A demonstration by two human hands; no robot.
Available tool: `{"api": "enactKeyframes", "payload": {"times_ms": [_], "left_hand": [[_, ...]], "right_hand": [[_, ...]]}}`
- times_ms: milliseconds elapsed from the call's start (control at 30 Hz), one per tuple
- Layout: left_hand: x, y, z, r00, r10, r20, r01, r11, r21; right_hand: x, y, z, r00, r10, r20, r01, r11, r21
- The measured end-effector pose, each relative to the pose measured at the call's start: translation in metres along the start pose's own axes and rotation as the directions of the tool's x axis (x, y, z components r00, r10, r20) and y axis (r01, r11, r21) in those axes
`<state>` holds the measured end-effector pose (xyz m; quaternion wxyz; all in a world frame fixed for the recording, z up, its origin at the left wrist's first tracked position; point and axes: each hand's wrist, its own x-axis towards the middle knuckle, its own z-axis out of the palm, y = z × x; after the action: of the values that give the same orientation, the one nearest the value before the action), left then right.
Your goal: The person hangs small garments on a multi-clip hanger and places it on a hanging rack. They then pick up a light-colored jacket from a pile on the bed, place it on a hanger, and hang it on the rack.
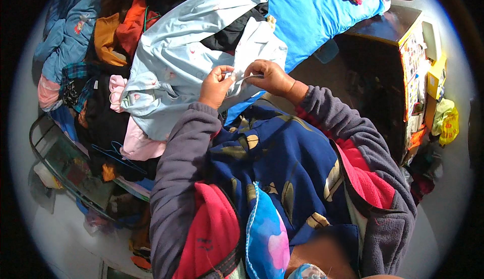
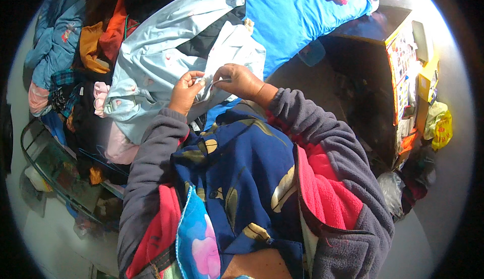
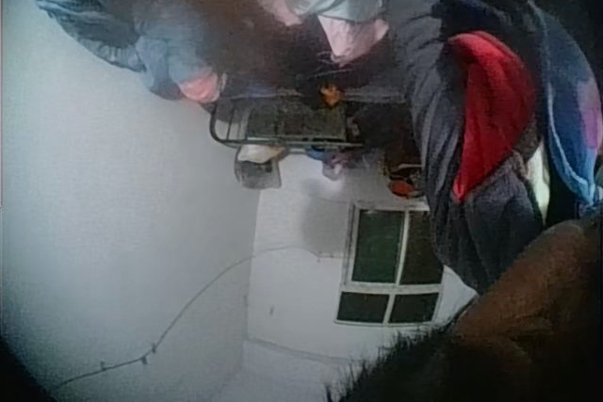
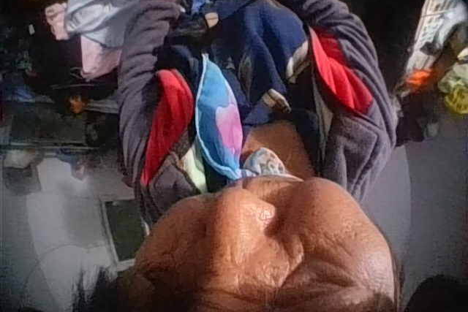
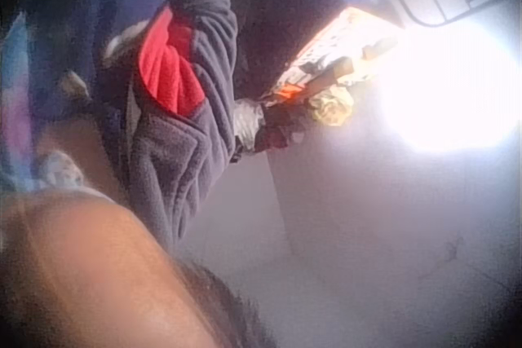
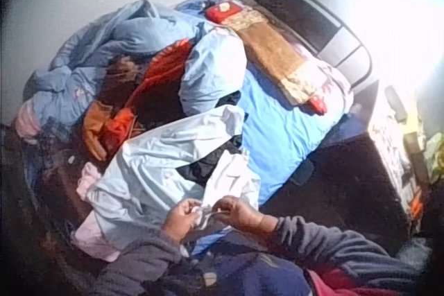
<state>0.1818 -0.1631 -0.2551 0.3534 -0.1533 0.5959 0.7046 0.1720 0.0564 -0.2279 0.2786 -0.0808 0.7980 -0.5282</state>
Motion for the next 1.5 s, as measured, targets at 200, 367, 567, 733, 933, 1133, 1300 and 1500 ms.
{"api": "enactKeyframes", "payload": {"times_ms": [200,367,567,733,933,1133,1300,1500], "left_hand": [[0.0,0.006,0.0,0.999,0.049,-0.022,-0.047,0.997,0.058],[-0.002,0.011,0.004,0.984,0.173,-0.029,-0.164,0.967,0.193],[-0.01,0.025,0.006,0.985,0.172,0.034,-0.174,0.935,0.308],[-0.012,0.027,0.008,0.928,0.363,0.082,-0.334,0.713,0.617],[-0.006,0.015,0.001,0.997,0.069,0.034,-0.075,0.961,0.268],[-0.003,0.008,-0.006,0.981,0.185,0.066,-0.196,0.932,0.306],[-0.003,0.005,-0.004,0.977,0.21,0.045,-0.213,0.923,0.322],[-0.007,0.003,-0.005,0.997,0.078,-0.011,-0.078,0.997,-0.025]], "right_hand": [[-0.004,-0.007,-0.005,0.987,-0.159,0.025,0.16,0.961,-0.227],[0.001,-0.012,-0.009,0.905,-0.423,-0.04,0.384,0.855,-0.349],[0.001,-0.022,-0.01,0.939,-0.341,-0.05,0.324,0.922,-0.213],[0.005,-0.018,-0.001,1.0,-0.012,-0.021,0.014,0.995,0.099],[0.012,-0.003,0.001,0.931,0.275,0.238,-0.363,0.754,0.547],[0.007,0.001,0.0,0.883,0.238,0.404,-0.465,0.552,0.692],[0.011,0.001,0.0,0.875,0.285,0.392,-0.477,0.648,0.593],[0.013,0.0,-0.004,0.925,0.225,0.305,-0.28,0.949,0.148]]}}
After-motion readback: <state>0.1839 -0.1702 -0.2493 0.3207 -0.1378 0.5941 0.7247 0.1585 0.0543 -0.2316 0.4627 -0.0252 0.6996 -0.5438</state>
